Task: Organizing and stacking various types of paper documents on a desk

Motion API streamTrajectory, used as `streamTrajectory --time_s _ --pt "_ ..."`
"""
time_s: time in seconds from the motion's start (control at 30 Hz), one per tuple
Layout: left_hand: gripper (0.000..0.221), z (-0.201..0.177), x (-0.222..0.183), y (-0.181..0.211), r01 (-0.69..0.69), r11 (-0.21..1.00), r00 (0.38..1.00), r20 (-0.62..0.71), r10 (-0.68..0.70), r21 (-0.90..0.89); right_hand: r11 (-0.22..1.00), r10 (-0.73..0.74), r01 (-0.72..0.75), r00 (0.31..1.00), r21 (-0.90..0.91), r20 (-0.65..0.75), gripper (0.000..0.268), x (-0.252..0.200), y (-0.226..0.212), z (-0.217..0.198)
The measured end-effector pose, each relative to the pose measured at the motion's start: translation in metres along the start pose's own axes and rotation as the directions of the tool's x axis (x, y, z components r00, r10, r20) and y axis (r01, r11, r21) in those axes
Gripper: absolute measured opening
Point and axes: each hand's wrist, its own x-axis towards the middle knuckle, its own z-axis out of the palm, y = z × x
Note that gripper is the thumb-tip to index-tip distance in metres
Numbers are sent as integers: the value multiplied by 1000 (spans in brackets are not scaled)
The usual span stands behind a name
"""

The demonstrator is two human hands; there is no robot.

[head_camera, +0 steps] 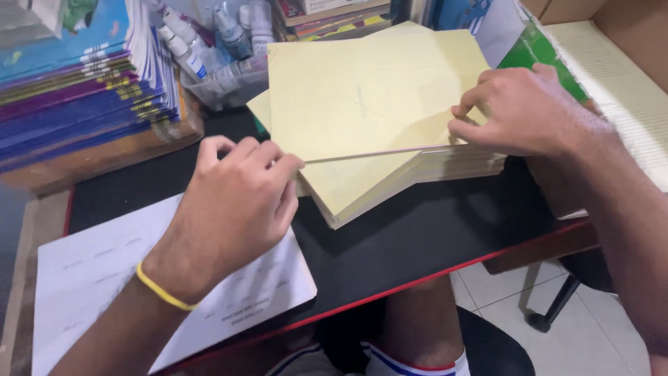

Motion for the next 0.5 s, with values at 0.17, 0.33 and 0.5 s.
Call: streamTrajectory --time_s 0.17,0.33,0.5 --pt "23 -33 -61 9 193 890 967 231 -103 -413 990 95 -93 995 -102 18 51 9 -11 -6" --pt "28 -27 -115 22 270 825 950 275 -145 -496 977 -205 165 906 -138 -370 61 26 41 46" --pt "36 4 -143 32 205 863 977 145 -154 -462 950 -216 290 879 117 -426 42 -41 -42 28"
